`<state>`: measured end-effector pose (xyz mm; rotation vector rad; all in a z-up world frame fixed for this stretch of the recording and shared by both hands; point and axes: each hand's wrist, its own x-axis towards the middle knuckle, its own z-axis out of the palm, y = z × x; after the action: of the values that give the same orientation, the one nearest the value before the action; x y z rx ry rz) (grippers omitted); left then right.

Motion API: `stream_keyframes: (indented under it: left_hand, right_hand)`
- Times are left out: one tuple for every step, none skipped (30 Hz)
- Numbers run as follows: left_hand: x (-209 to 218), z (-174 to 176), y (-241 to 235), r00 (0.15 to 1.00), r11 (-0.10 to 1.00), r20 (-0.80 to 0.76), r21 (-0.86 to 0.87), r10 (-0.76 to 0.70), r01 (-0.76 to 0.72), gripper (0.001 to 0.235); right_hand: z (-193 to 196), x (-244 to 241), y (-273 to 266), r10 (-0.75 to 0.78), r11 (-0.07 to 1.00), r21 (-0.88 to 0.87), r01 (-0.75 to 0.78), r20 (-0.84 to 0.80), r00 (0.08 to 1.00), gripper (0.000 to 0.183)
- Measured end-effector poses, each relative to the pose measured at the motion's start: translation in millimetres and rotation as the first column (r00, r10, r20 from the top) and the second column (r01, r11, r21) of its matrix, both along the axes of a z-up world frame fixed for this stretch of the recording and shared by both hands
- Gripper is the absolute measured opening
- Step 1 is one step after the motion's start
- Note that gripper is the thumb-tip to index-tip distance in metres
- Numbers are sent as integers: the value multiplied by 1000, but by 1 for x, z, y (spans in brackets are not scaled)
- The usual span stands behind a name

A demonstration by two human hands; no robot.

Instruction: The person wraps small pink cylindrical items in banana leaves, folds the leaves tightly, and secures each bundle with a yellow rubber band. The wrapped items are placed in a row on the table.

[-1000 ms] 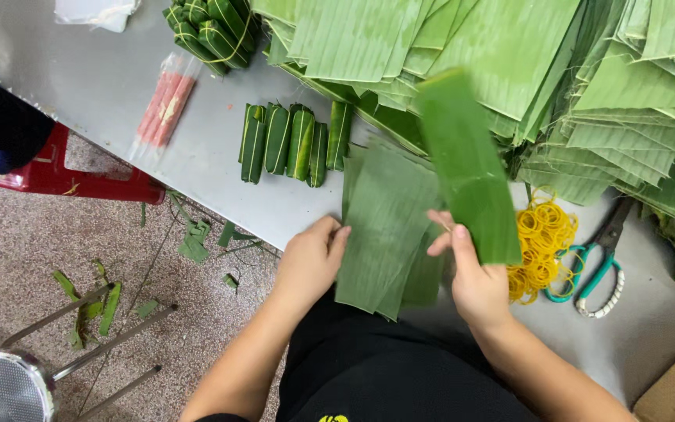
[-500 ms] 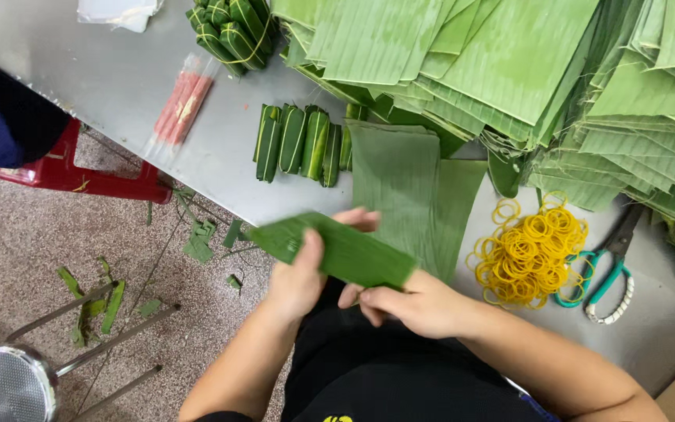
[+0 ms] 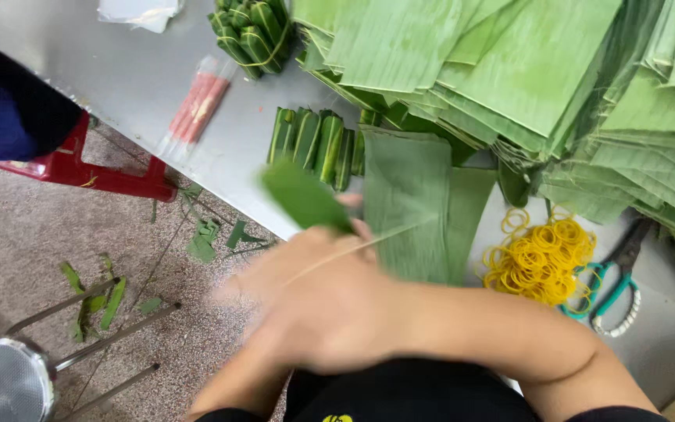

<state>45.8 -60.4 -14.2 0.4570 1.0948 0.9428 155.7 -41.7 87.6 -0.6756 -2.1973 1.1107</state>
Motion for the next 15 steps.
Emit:
stream_keyframes:
  left_hand:
    - [6, -2, -3, 987, 990, -73, -10, -143, 143, 72]
    - [2, -3, -4, 955, 978, -246, 82, -167, 192, 73]
    - [-1, -3, -7, 896, 953, -408, 157, -178, 260, 74]
    - [-5, -3, -8, 812, 916, -558, 217, -168, 339, 75]
    - [-6, -3, -6, 713, 868, -688, 264, -136, 420, 77]
    - [-8, -3, -4, 597, 812, -798, 292, -84, 505, 79]
    - [-9, -2, -3, 468, 751, -883, 294, -24, 591, 82]
    - [-10, -1, -1, 424, 766, -903, 223, -71, 603, 83]
    - [-6, -3, 3, 382, 773, -916, 154, -122, 615, 85]
    - [-1, -4, 5, 339, 776, -925, 83, -173, 625, 86]
    - [4, -4, 7, 330, 766, -927, 82, -176, 638, 86]
    - [10, -5, 8, 321, 755, -930, 80, -178, 650, 85]
    - [15, -6, 9, 313, 744, -933, 79, -180, 664, 85]
    - [18, -8, 11, 346, 732, -924, 120, -164, 670, 81]
    - [19, -8, 10, 380, 723, -912, 158, -153, 672, 77]
  right_hand:
    - [5, -12, -5, 31, 975, 222, -33, 11, 999, 32]
    - [7, -21, -7, 58, 900, 431, -63, 25, 998, 34]
    - [4, -21, -2, -16, 934, 356, 16, -3, 1000, 39]
    - [-4, -14, 11, -90, 957, 276, 94, -25, 996, 45]
    - [-14, -2, 30, -164, 966, 197, 168, -34, 986, 51]
    - [-27, 12, 54, -303, 894, 351, 278, 19, 953, 37]
    - [-39, 30, 77, -383, 840, 443, 312, 78, 920, 30]
    - [-52, 46, 94, -564, 744, 555, 372, 222, 796, 44]
    - [-64, 61, 111, -650, 653, 656, 378, 229, 725, 53]
    - [-74, 74, 123, -729, 553, 747, 369, 221, 647, 62]
    - [-80, 84, 132, -716, 585, 729, 357, 257, 649, 63]
    - [-84, 92, 139, -702, 615, 709, 345, 293, 649, 64]
    - [-85, 98, 143, -687, 644, 689, 333, 329, 648, 65]
    - [-85, 104, 146, -670, 661, 661, 355, 307, 676, 56]
    - [-84, 108, 146, -649, 683, 628, 373, 287, 704, 48]
